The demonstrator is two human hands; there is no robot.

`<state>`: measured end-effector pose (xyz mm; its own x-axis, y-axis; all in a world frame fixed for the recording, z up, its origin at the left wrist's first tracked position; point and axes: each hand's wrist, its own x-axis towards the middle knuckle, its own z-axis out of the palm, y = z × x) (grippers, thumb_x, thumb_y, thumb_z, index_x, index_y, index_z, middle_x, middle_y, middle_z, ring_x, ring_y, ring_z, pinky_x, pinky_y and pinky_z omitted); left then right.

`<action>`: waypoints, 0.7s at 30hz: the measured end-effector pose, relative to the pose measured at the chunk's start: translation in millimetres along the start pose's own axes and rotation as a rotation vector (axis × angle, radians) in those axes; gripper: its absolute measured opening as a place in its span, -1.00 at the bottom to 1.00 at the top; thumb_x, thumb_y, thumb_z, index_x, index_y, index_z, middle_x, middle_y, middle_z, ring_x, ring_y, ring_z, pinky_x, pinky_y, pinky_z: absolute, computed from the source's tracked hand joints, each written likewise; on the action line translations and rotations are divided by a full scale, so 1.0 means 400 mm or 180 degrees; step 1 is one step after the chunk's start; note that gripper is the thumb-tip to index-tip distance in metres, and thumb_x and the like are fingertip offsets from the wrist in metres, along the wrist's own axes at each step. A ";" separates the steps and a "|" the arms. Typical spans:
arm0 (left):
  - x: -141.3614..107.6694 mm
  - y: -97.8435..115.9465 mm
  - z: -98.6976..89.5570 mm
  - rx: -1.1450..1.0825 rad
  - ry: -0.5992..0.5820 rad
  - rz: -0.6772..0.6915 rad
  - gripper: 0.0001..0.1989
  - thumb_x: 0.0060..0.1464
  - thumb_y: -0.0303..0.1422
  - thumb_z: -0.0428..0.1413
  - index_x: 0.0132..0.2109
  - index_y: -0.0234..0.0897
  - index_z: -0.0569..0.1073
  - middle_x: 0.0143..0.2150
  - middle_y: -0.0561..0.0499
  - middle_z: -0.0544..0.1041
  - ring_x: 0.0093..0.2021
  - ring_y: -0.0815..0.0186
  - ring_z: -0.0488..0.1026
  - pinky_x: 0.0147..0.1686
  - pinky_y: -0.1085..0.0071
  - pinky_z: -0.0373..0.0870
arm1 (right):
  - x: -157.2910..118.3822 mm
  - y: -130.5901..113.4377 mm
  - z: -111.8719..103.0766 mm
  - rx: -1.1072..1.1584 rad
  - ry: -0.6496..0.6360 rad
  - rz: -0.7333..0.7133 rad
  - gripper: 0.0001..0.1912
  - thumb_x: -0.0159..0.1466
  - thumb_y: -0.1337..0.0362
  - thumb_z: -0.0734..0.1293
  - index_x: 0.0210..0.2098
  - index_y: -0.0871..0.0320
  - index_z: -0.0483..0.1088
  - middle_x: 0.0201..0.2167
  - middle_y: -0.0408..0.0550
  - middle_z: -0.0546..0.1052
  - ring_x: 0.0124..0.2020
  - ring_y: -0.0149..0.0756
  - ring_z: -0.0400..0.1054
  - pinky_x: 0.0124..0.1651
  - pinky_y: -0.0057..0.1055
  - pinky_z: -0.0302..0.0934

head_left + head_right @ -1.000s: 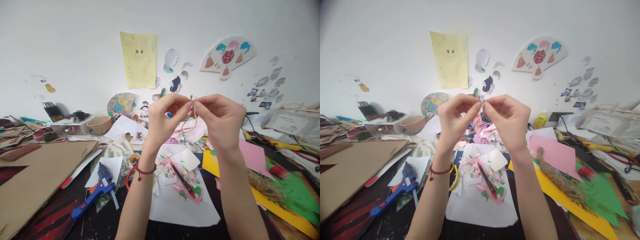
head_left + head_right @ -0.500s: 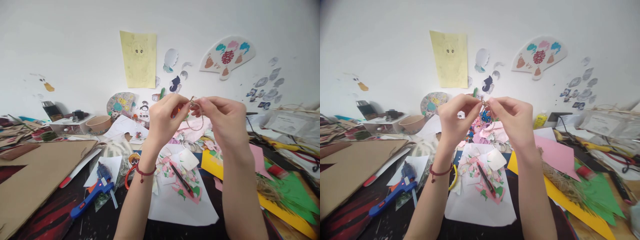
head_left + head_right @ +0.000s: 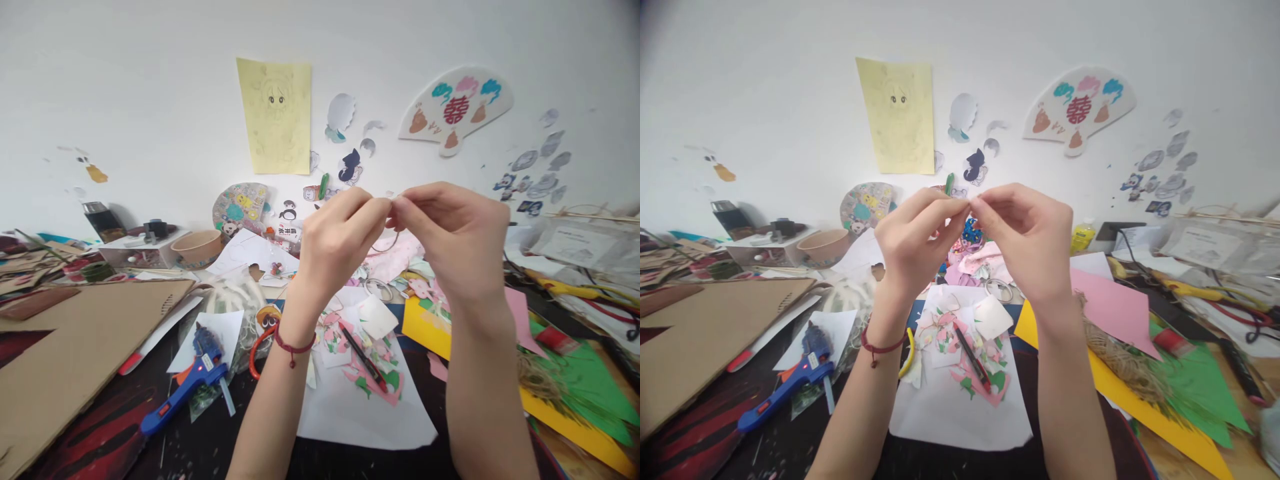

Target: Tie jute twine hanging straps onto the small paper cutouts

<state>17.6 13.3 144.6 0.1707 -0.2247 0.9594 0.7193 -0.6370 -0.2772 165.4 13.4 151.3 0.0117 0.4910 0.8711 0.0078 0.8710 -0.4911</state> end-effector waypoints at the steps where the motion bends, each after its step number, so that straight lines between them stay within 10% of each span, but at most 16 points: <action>1: -0.001 0.001 0.001 0.0016 0.0005 0.0022 -0.86 0.27 -0.51 0.13 -0.30 -0.28 0.47 -0.40 0.07 0.53 -0.45 0.48 0.38 -0.44 0.50 0.28 | 0.000 -0.001 0.001 0.0016 0.0009 -0.0030 -0.98 0.24 0.32 0.48 -0.31 0.08 0.59 -0.41 -0.17 0.60 -0.39 -0.38 0.50 -0.27 -0.37 0.45; 21: 0.004 0.017 -0.009 -0.0891 -0.0276 -0.1097 -0.91 0.28 -0.35 0.17 -0.20 -0.24 0.56 -0.32 0.07 0.63 -0.41 0.48 0.46 -0.37 0.48 0.39 | 0.012 0.036 0.002 0.0817 -0.0176 0.0114 -0.95 0.25 0.31 0.45 -0.29 0.03 0.58 -0.40 -0.18 0.60 -0.38 -0.39 0.47 -0.27 -0.38 0.41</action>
<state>20.5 5.7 144.1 0.0174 0.0906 0.9957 0.5362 -0.8414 0.0672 164.8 28.5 148.5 -0.0473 0.5154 0.8556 -0.2456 0.8243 -0.5101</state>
